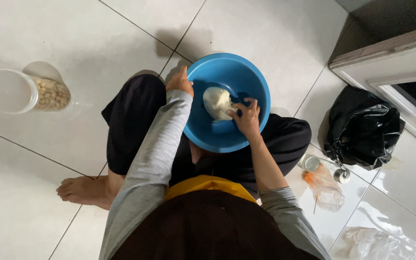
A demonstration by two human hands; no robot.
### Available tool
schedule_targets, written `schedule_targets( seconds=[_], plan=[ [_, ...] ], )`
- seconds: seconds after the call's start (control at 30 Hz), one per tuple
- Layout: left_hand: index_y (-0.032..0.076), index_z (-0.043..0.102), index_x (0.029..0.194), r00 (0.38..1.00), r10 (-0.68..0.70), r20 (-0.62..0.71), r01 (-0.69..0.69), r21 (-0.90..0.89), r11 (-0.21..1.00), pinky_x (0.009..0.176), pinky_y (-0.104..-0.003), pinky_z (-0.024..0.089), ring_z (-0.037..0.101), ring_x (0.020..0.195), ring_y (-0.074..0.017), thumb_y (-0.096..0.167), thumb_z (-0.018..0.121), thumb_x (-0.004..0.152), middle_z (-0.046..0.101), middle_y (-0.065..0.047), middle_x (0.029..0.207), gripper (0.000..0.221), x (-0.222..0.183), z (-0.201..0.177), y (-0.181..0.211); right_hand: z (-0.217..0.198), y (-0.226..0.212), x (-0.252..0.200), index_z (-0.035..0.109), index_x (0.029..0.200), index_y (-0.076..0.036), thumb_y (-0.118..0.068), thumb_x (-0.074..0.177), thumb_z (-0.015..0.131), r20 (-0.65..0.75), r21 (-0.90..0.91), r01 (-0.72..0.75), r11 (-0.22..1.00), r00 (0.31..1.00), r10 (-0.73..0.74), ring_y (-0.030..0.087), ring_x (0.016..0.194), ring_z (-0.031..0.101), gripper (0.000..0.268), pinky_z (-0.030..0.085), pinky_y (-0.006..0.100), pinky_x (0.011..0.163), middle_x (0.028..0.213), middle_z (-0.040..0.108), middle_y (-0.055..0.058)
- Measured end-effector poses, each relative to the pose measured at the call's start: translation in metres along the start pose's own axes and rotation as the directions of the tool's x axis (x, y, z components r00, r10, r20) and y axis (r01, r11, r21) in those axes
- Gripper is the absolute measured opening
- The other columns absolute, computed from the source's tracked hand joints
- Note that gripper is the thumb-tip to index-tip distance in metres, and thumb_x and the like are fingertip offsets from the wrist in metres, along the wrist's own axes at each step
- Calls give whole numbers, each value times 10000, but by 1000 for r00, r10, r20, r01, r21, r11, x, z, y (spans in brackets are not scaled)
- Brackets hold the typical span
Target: Kneading a ball of dough in a blue plastic bowl while sitting on the floor.
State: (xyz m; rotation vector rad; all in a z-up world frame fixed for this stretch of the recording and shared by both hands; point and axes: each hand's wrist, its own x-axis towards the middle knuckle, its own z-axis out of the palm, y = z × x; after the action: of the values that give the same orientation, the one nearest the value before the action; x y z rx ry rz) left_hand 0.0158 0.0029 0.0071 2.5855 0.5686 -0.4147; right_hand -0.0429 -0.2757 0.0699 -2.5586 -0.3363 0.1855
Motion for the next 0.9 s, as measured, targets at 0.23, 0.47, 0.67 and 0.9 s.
schedule_targets(
  seconds=[0.23,0.47,0.67,0.9],
  plan=[
    [215,393,1482,999,13,31,-14,30,999,828,-474,628,744,993,-311,319,638,1024,696,-81,1115,529,-5,-5,0,70,18,24,725,972,-274,-441,879,742,194,-627,-5,779,967,163,242,720,756,192,612,408,593,832,683,-24],
    [202,408,1468,1000,-13,-6,13,61,998,843,-462,626,746,1007,-305,330,657,1015,701,-79,1143,533,-9,-11,4,138,9,46,654,828,-234,-310,967,565,327,-770,187,609,936,126,169,695,721,181,551,351,544,772,661,-54],
    [207,401,1461,1000,-15,-26,18,88,996,833,-445,631,747,997,-292,345,650,1018,699,-66,1121,527,-5,-4,1,135,21,59,643,908,-157,-301,944,495,268,-668,76,740,953,144,222,751,722,210,553,396,554,816,653,-1],
    [228,435,1435,1000,-14,-22,15,31,999,818,-453,626,752,984,-298,334,669,1004,712,-45,1107,502,0,-1,0,17,20,32,401,1551,-64,-335,1094,500,615,260,-356,898,778,130,367,1149,677,540,573,465,973,1425,516,328]
  ],
)
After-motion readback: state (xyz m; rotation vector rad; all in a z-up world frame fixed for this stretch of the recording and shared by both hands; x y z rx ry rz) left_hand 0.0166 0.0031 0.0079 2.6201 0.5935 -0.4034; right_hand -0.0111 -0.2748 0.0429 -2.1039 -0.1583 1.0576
